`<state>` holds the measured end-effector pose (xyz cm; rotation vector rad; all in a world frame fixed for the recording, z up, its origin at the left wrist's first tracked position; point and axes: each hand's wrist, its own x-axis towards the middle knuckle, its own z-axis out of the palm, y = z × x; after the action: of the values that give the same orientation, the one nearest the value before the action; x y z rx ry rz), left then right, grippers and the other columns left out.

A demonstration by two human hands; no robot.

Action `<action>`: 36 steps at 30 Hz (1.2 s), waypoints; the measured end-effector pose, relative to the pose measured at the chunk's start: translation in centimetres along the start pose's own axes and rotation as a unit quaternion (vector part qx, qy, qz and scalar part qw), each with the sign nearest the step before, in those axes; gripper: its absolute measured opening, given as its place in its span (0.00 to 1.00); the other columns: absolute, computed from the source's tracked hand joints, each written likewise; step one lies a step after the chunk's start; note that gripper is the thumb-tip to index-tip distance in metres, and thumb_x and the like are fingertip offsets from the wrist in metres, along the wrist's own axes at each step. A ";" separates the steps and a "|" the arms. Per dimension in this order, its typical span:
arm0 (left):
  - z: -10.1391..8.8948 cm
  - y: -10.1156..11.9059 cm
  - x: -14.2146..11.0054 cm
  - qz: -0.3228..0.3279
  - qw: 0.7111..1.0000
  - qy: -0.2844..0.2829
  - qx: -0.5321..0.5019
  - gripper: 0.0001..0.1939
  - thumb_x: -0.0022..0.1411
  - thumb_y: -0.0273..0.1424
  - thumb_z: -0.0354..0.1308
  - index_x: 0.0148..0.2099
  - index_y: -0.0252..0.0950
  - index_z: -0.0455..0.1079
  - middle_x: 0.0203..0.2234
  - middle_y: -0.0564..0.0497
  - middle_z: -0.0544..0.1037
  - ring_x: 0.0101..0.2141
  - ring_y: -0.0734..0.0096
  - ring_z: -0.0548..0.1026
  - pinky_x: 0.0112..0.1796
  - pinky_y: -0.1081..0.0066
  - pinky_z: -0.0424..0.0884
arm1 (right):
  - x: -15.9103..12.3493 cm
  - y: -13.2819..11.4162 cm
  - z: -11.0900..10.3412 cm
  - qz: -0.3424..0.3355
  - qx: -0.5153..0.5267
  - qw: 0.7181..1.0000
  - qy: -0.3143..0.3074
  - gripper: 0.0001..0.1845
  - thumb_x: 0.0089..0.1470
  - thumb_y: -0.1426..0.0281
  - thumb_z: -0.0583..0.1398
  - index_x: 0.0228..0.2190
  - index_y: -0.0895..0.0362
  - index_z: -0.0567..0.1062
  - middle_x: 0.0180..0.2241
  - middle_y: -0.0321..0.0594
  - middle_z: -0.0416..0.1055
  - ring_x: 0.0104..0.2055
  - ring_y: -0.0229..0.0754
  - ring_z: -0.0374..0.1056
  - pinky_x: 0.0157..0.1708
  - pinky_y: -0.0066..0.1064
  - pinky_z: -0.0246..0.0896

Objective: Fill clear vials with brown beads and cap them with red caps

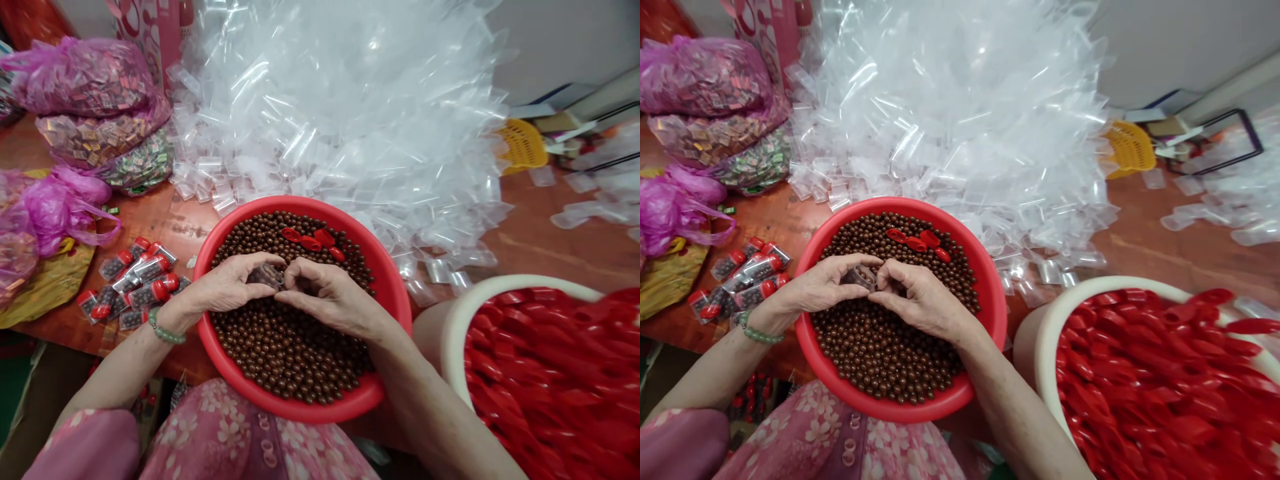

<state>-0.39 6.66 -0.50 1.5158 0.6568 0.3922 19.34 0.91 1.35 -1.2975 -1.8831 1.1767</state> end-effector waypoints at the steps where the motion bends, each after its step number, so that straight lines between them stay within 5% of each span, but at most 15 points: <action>1: 0.0 0.1 0.0 -0.008 1.000 0.003 -0.008 0.23 0.56 0.26 0.60 0.55 0.35 0.69 0.45 0.48 0.77 0.44 0.67 0.74 0.49 0.66 0.67 | -0.1 0.0 -0.2 0.006 -0.006 1.000 -0.003 0.12 0.56 0.65 0.61 0.26 0.55 0.66 0.24 0.31 0.63 0.26 0.34 0.59 0.27 0.26 0.56; 4: -0.1 0.8 -0.4 -0.039 0.998 0.025 -0.040 0.19 0.55 0.26 0.60 0.51 0.33 0.70 0.40 0.48 0.78 0.40 0.69 0.75 0.46 0.68 0.68 | 0.0 0.0 -1.5 0.023 -0.060 0.998 -0.009 0.09 0.56 0.64 0.61 0.28 0.55 0.68 0.27 0.34 0.69 0.29 0.36 0.64 0.30 0.28 0.60; 8: 0.2 1.8 -1.8 -0.062 0.990 0.026 -0.123 0.12 0.56 0.30 0.62 0.43 0.34 0.73 0.34 0.49 0.79 0.37 0.70 0.76 0.42 0.70 0.69 | 0.8 0.6 -3.8 0.064 -0.200 0.976 0.057 0.05 0.55 0.67 0.61 0.29 0.56 0.71 0.29 0.38 0.73 0.31 0.40 0.67 0.32 0.31 0.60; 12: 0.7 2.4 -3.1 -0.048 0.994 0.063 -0.075 0.09 0.58 0.28 0.60 0.43 0.35 0.75 0.38 0.49 0.79 0.40 0.70 0.75 0.44 0.71 0.68 | 2.2 2.0 -5.3 0.095 -0.285 0.948 0.103 0.03 0.55 0.70 0.60 0.31 0.56 0.74 0.30 0.39 0.74 0.31 0.42 0.68 0.33 0.33 0.60; 19: 1.1 2.5 -3.1 -0.059 0.991 0.106 -0.060 0.09 0.58 0.30 0.60 0.42 0.35 0.75 0.37 0.49 0.79 0.39 0.70 0.75 0.43 0.71 0.68 | 5.0 3.3 -4.2 0.048 -0.338 0.938 0.056 0.09 0.57 0.71 0.59 0.40 0.58 0.76 0.39 0.46 0.77 0.40 0.47 0.71 0.41 0.37 0.64; 23: 1.3 1.7 -2.5 -0.072 0.986 0.115 -0.099 0.12 0.56 0.33 0.62 0.42 0.34 0.74 0.34 0.50 0.78 0.36 0.71 0.74 0.42 0.71 0.68 | 5.9 3.5 -3.5 0.028 -0.358 0.932 0.054 0.05 0.56 0.72 0.59 0.34 0.59 0.76 0.37 0.50 0.75 0.42 0.51 0.69 0.45 0.42 0.62; 26: 1.6 1.4 -2.2 -0.073 0.981 0.132 -0.124 0.12 0.56 0.34 0.63 0.41 0.33 0.73 0.34 0.49 0.78 0.35 0.72 0.74 0.41 0.70 0.69 | 5.5 3.0 -3.3 0.006 -0.291 0.952 0.098 0.03 0.54 0.72 0.60 0.29 0.57 0.73 0.32 0.44 0.73 0.36 0.46 0.68 0.40 0.38 0.63; 29: 2.1 1.5 -1.9 -0.068 0.973 0.160 -0.151 0.12 0.55 0.35 0.63 0.40 0.33 0.72 0.39 0.47 0.78 0.40 0.69 0.75 0.44 0.67 0.70 | 4.5 1.8 -2.6 0.025 -0.061 0.980 0.189 0.06 0.52 0.68 0.62 0.28 0.54 0.69 0.24 0.34 0.68 0.25 0.37 0.64 0.28 0.31 0.61; 32: 2.8 1.8 -1.8 -0.061 0.966 0.178 -0.179 0.12 0.54 0.35 0.65 0.38 0.33 0.71 0.39 0.47 0.77 0.41 0.68 0.75 0.44 0.66 0.71 | 3.5 0.3 -1.1 0.058 0.176 0.958 0.219 0.10 0.51 0.63 0.63 0.32 0.55 0.70 0.22 0.30 0.67 0.20 0.33 0.62 0.22 0.27 0.59; 34: 3.2 2.1 -1.8 -0.065 0.957 0.185 -0.211 0.13 0.54 0.36 0.66 0.37 0.33 0.69 0.34 0.49 0.77 0.38 0.69 0.76 0.41 0.68 0.73 | 2.9 -0.4 0.1 0.072 0.235 0.944 0.222 0.13 0.52 0.61 0.63 0.35 0.56 0.71 0.22 0.31 0.68 0.19 0.32 0.62 0.21 0.26 0.60; 36: 3.5 2.2 -1.9 -0.075 0.948 0.198 -0.238 0.15 0.52 0.37 0.67 0.35 0.33 0.68 0.30 0.51 0.77 0.35 0.71 0.77 0.39 0.70 0.73 | 2.4 -0.6 1.0 0.069 0.189 0.950 0.239 0.13 0.54 0.61 0.61 0.37 0.57 0.72 0.23 0.32 0.69 0.20 0.34 0.64 0.22 0.27 0.63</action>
<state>0.68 2.82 1.74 0.9245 0.9096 0.6933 17.35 2.69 1.36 -1.3560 -1.1723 1.0985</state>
